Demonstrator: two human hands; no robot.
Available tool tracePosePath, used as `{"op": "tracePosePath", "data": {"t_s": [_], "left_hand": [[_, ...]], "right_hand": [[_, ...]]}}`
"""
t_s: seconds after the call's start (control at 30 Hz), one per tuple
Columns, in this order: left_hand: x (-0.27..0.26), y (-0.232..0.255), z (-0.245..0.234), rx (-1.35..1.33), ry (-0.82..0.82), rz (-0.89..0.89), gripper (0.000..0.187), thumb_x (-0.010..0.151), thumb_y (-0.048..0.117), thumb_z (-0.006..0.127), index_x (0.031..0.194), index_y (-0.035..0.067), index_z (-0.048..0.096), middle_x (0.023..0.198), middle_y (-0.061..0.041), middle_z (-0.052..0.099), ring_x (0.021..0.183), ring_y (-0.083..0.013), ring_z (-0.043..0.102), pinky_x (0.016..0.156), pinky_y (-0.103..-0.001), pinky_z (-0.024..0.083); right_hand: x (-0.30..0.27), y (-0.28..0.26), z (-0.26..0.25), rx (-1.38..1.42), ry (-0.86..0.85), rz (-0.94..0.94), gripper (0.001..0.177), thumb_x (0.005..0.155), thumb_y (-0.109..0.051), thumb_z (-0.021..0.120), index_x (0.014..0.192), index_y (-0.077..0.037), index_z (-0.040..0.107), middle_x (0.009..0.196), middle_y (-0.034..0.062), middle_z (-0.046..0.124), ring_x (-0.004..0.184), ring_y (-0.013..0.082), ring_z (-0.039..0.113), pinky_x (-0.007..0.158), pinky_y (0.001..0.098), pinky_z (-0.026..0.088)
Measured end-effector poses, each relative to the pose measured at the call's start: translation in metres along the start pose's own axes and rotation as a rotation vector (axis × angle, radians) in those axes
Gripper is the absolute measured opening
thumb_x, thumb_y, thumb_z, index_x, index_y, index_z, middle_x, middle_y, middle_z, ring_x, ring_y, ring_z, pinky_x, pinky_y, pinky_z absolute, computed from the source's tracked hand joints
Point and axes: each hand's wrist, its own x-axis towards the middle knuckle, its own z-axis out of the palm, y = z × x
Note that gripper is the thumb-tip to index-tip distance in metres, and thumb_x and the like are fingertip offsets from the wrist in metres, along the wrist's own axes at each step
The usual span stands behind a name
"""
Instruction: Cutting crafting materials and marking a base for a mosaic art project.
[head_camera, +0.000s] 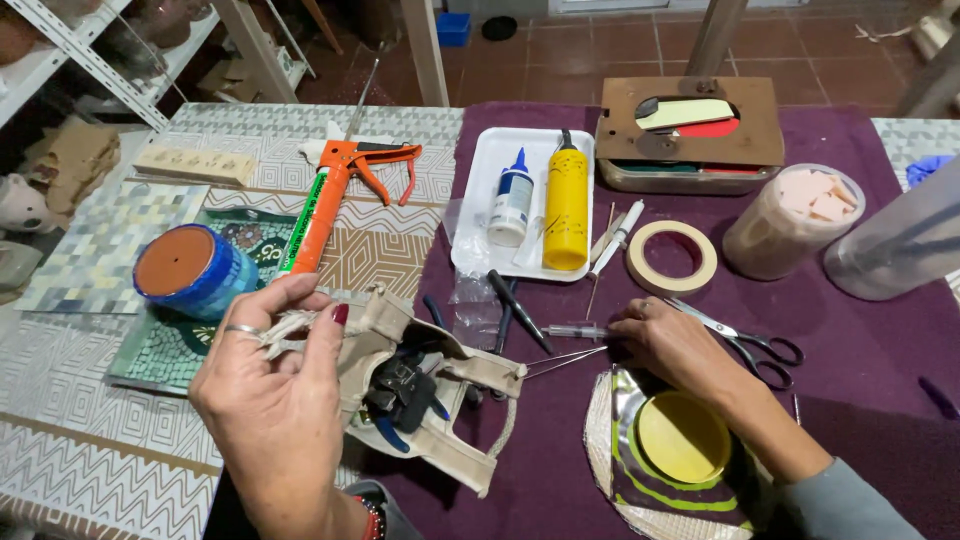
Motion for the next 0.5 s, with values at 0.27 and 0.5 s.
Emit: {"op": "tracePosePath", "data": {"t_s": [0.27,0.5], "left_hand": [[0.001,0.003,0.001,0.013,-0.032,0.009,0.027,0.085,-0.013,0.073,0.11,-0.005,0.068,0.096,-0.009,0.069,0.067,-0.0103,0.054,0.049,-0.021,0.035],[0.0,0.006,0.002,0.005,-0.022,0.003,0.026,0.084,-0.012,0.073,0.109,-0.005,0.068,0.095,-0.009,0.069,0.066,-0.0094,0.052,0.049,-0.019,0.034]], "right_hand": [[0.002,0.019,0.02,-0.043,0.055,0.028,0.023,0.08,-0.014,0.072,0.102,-0.007,0.073,0.099,0.0048,0.072,0.083,0.0238,0.07,0.079,0.0372,0.061],[-0.01,0.011,0.008,0.091,0.073,0.165,0.022,0.077,-0.013,0.078,0.098,-0.017,0.079,0.094,-0.0038,0.078,0.079,0.0162,0.073,0.079,0.0336,0.065]]}}
